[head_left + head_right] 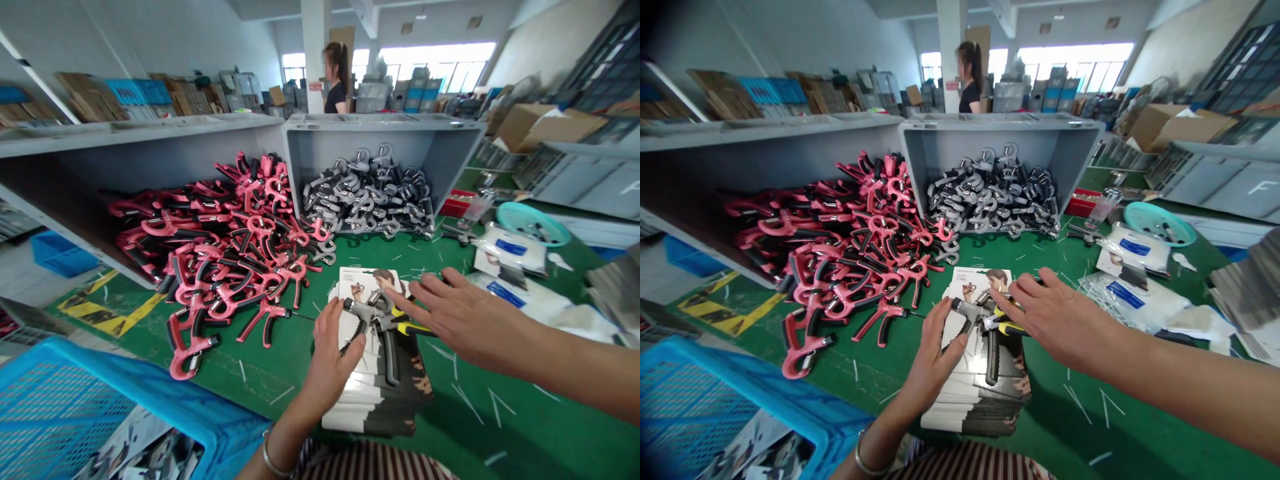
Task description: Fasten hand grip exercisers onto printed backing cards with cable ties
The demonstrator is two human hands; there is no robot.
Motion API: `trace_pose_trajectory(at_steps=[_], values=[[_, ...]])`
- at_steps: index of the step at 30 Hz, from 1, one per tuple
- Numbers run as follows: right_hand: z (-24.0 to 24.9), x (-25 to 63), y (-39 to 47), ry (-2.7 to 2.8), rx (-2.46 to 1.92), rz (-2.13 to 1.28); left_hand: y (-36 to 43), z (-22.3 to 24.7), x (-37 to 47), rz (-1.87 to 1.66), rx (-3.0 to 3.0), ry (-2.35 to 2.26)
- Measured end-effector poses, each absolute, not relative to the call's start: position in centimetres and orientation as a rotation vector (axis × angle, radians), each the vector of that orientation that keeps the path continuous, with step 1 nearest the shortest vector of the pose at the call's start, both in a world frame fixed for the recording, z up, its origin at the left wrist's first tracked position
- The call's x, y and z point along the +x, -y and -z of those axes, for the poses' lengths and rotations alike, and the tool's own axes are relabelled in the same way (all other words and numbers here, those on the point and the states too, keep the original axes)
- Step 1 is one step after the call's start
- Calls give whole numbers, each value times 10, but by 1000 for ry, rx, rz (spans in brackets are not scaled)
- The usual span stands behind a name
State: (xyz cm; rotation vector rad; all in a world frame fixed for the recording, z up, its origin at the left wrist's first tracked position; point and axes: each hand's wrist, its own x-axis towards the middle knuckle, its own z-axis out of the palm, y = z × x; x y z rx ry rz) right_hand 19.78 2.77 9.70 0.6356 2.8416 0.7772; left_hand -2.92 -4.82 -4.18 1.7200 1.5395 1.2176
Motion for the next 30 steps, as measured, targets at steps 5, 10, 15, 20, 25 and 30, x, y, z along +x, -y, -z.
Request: trace_pose_trajectory(at_steps=[5,10,15,20,25,30], values=[[-84,205,-32,-2825,742,-616,49,41,-29,-1199,1696,-1538],[-64,223,-37,-2882,861,-212,51,38,-30,-1187,1688,-1529],[-52,234,-29,-2973,803,-60,53,36,-30,-1180,1648,-1520],[-54,226,-24,-3011,720,-365,52,35,-29,-1198,1641,-1535],[-55,209,-18,-2988,723,-411,52,32,-28,-1192,1620,-1535],[-49,209,-20,-3021,635,-355,53,31,-29,-1183,1638,-1545]])
